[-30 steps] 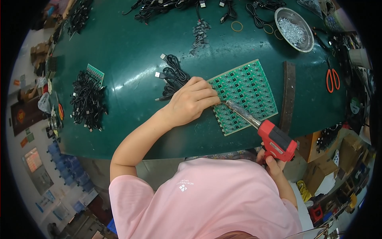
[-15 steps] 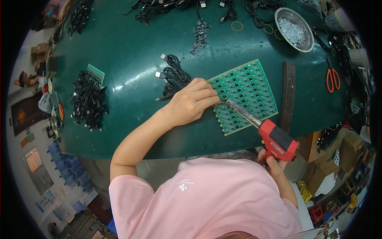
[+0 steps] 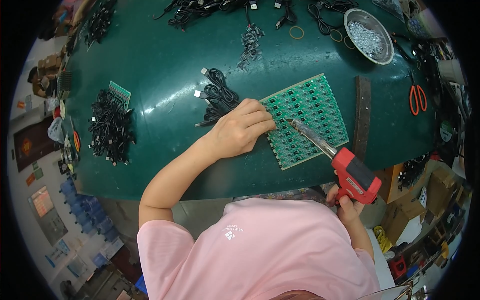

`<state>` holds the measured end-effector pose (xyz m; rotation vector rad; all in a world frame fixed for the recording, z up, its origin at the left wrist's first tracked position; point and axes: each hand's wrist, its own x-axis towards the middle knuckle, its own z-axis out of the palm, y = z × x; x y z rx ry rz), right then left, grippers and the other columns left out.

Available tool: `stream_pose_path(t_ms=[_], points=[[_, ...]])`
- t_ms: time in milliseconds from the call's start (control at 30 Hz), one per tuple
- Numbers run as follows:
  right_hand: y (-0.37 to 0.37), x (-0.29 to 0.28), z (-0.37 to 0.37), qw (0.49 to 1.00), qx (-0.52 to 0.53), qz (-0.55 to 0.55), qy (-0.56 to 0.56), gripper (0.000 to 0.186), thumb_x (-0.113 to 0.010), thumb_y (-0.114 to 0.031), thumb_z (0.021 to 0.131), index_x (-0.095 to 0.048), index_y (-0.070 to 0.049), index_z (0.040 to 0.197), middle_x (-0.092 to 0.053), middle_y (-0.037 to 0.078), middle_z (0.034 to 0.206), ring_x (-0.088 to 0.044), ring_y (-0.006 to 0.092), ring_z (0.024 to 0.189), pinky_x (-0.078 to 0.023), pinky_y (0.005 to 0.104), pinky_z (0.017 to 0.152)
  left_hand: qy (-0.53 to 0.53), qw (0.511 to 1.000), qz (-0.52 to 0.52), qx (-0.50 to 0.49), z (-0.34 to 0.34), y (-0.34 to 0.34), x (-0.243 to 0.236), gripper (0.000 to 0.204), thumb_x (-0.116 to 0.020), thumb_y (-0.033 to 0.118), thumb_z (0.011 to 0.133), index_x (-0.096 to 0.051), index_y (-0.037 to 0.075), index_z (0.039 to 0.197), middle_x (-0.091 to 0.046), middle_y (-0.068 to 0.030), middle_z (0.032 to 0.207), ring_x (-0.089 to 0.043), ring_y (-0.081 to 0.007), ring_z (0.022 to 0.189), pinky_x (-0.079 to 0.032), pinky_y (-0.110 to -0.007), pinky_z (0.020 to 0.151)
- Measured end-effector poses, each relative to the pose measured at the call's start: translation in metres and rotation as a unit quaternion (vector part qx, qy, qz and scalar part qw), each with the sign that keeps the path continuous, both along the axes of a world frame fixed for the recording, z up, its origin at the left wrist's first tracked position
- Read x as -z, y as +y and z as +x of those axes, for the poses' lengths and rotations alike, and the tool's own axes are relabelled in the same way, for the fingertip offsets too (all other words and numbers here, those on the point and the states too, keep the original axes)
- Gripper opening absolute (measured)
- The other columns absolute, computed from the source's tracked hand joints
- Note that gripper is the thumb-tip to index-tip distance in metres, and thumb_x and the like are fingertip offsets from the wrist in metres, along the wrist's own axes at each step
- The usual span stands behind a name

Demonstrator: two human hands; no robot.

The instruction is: Soldering electronic components onto a circuit board using a soldering iron in a workshop environment.

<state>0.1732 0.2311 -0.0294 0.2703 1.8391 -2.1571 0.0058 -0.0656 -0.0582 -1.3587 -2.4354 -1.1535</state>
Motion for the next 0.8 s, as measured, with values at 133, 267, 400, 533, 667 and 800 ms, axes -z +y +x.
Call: stream_pose_path(t_ms=[133,267,400,533,667,800], points=[[0.000,0.000,-0.001,1.000,-0.005,-0.005,0.002,0.049,-0.063,-0.031,0.087,-0.052,0.004,0.120,-0.061,0.009,0.076,-0.057,0.0167,0.068,-0.046,0.0307,0.062,0.002,1.000,0.003,0.001,-0.001,0.000,0.001,0.030,-0.067,-0.008,0.058,-0.064,-0.003,0.088,-0.061,-0.0106,0.086,-0.058,-0.0274,0.081,-0.049,-0.037,0.072],[0.000,0.002,-0.001,1.000,-0.031,0.002,-0.005,0.046,-0.063,-0.029,0.088,-0.053,0.003,0.119,-0.061,0.009,0.077,-0.057,0.0168,0.068,-0.046,0.0306,0.062,0.007,1.000,0.000,0.004,-0.002,-0.001,0.000,0.030,-0.068,-0.008,0.059,-0.064,-0.003,0.088,-0.061,-0.0111,0.086,-0.058,-0.0275,0.081,-0.049,-0.038,0.072],[0.002,0.002,0.000,0.999,-0.038,0.006,-0.016,0.042,-0.063,-0.028,0.087,-0.055,0.003,0.115,-0.061,0.008,0.077,-0.058,0.0168,0.070,-0.047,0.0311,0.064,0.010,1.000,-0.006,0.016,-0.005,-0.001,-0.001,0.030,-0.068,-0.006,0.059,-0.064,-0.004,0.089,-0.061,-0.0119,0.088,-0.058,-0.0280,0.081,-0.050,-0.038,0.072],[0.000,-0.008,-0.011,0.999,-0.004,0.021,0.023,0.042,-0.063,-0.029,0.087,-0.056,0.003,0.114,-0.062,0.008,0.077,-0.058,0.0161,0.066,-0.047,0.0304,0.060,0.026,0.999,-0.006,0.024,-0.008,0.001,-0.002,0.031,-0.069,-0.005,0.061,-0.063,-0.004,0.091,-0.060,-0.0117,0.087,-0.058,-0.0283,0.081,-0.050,-0.038,0.072],[-0.003,-0.019,-0.053,0.977,0.111,0.113,0.143,0.056,-0.060,-0.036,0.091,-0.047,0.007,0.123,-0.059,0.010,0.069,-0.053,0.0134,0.053,-0.043,0.0260,0.049,0.034,0.998,-0.036,0.024,-0.003,-0.005,-0.004,0.030,-0.068,-0.004,0.063,-0.063,-0.003,0.093,-0.060,-0.0119,0.089,-0.058,-0.0286,0.083,-0.050,-0.038,0.073],[0.007,-0.049,-0.118,0.901,0.283,0.158,0.289,0.048,-0.048,-0.032,0.099,-0.049,0.011,0.121,-0.056,0.010,0.063,-0.047,0.0109,0.044,-0.039,0.0239,0.042,0.061,0.998,-0.015,0.011,-0.001,-0.001,-0.001,0.030,-0.067,-0.005,0.063,-0.062,-0.004,0.093,-0.060,-0.0126,0.090,-0.058,-0.0289,0.084,-0.051,-0.037,0.075]])
